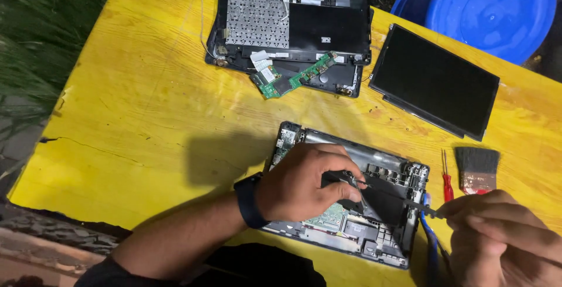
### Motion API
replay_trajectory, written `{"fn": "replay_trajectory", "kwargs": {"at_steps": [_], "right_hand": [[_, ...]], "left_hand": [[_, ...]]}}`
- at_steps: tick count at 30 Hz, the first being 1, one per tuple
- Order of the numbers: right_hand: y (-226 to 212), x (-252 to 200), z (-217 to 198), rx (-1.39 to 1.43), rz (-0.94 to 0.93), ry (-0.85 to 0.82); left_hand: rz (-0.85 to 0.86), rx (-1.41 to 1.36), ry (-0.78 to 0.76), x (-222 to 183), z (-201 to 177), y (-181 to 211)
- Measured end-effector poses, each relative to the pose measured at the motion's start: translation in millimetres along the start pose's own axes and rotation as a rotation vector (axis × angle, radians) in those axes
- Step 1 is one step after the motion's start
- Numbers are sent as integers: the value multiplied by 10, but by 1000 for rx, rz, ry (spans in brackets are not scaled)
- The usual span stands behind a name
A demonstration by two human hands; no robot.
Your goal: Disassembling and reassembling internal components of a laptop, including the battery and circuit boards, using a screwdriver on a workbench.
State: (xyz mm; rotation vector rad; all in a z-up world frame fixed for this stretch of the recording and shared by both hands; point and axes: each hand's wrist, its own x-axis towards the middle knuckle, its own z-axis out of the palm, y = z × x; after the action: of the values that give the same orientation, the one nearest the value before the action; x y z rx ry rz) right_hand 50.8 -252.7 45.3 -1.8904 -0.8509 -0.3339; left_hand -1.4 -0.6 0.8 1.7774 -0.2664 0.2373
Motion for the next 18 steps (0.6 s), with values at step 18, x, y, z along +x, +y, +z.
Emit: {"fn": "replay_trajectory", "kwargs": {"at_steps": [18], "right_hand": [[137, 79, 138, 270, 253, 196]], "left_hand": [[49, 65, 119, -9, 14, 96]]}}
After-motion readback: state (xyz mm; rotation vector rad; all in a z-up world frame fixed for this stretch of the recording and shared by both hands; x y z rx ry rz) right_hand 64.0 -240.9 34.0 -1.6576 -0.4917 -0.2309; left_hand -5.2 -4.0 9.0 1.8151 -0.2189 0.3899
